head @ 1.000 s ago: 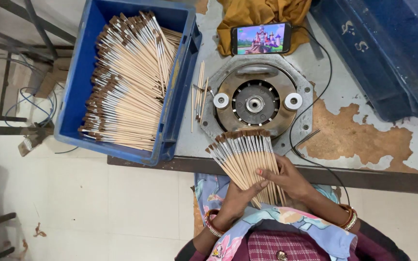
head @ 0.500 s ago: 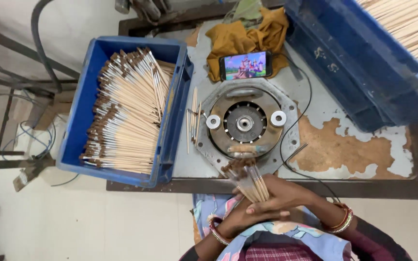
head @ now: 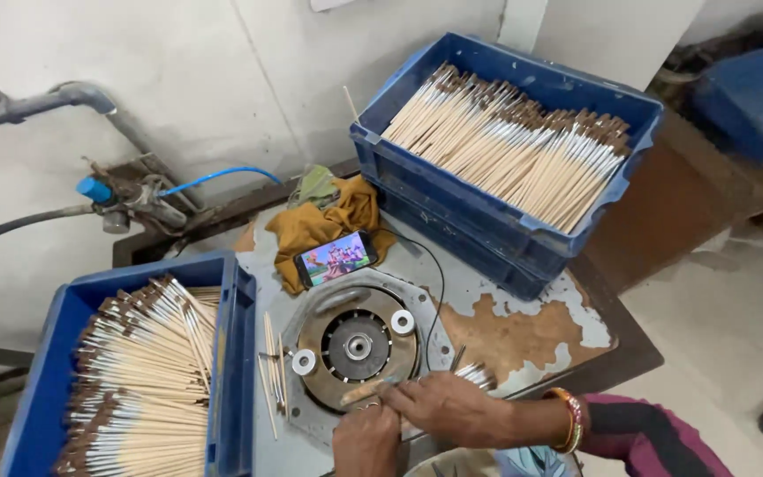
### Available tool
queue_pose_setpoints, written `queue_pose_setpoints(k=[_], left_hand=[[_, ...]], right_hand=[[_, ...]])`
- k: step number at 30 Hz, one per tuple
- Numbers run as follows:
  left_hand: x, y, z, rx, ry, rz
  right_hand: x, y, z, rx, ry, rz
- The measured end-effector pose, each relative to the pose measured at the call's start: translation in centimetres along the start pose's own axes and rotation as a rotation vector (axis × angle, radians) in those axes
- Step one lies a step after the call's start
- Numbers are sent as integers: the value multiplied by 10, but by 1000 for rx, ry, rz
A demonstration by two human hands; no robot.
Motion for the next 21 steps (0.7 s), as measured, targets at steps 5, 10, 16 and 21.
queue_pose_setpoints(k=[5, 10, 16, 21], left_hand=[[-70, -13, -40, -310, -36, 316], [-53, -69, -65, -646, -100, 315], [-63, -88, -55, -617, -194, 201], [-86, -86, -74, -531, -287, 258]], right_hand=[[-117, -16, 86, 235, -85, -44], [-239, 15, 237, 222, -510, 439], [-166, 55, 417, 383, -530, 207], [-126, 44, 469, 107, -486, 487]])
Point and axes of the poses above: each hand's wrist, its own y-axis towards the middle knuckle, its own x-axis out of the palm, z = x × y, the point moved 5 cm from there along y, towards the middle knuckle, and after that the axes turned 2 degrees about y, right-handed, at the moved point
